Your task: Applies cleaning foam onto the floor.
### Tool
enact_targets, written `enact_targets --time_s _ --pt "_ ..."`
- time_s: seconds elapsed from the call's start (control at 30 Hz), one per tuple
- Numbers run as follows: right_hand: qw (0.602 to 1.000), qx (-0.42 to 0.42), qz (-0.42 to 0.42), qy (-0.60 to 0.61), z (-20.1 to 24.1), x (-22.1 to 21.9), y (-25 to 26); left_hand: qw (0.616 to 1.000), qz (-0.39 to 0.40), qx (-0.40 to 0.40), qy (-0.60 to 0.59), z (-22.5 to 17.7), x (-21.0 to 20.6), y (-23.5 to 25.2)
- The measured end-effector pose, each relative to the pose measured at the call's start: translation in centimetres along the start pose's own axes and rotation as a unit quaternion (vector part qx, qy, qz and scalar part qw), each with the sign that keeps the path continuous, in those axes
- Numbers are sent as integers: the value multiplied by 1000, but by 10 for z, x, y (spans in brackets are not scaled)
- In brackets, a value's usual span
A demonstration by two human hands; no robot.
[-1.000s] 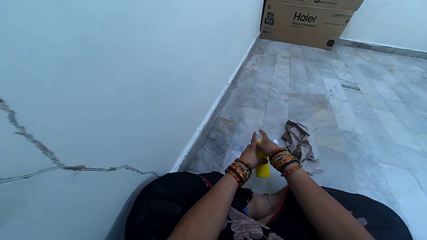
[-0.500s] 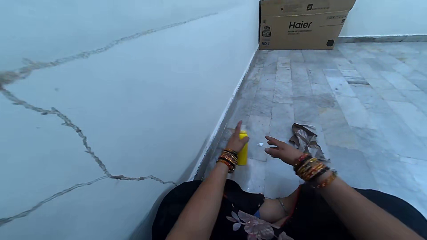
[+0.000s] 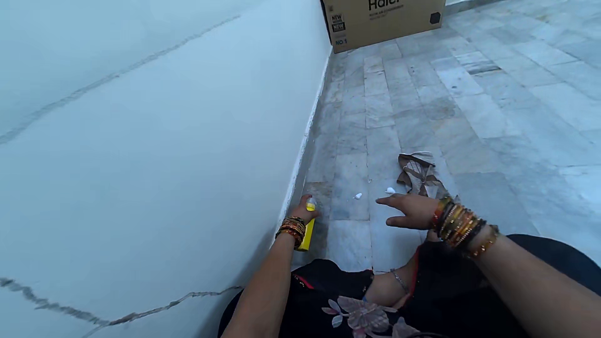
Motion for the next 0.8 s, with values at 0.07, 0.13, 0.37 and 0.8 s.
enact_targets --time_s 0.07,0.13,0.37,0.8 --pt "999 -20 15 -30 -3 -1 -4 1000 -8 5 14 7 1 3" --pt "999 -29 21 -39 -4 -1 -7 999 -8 10 42 13 3 7" --pt "999 -4 15 -37 3 0 -10 997 -41 10 72 4 11 2" --pt "999 9 33 -20 11 1 -15 992 -110 -62 19 -35 25 1"
Point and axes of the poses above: each hand's wrist, its own y-axis towards the middle knuckle, its own x-axis out of the back of the hand, z = x × y, the point moved 5 cm from there along y, towards the middle knuckle, and after that the axes turned 10 degrees about -x, right-handed, at the moved point
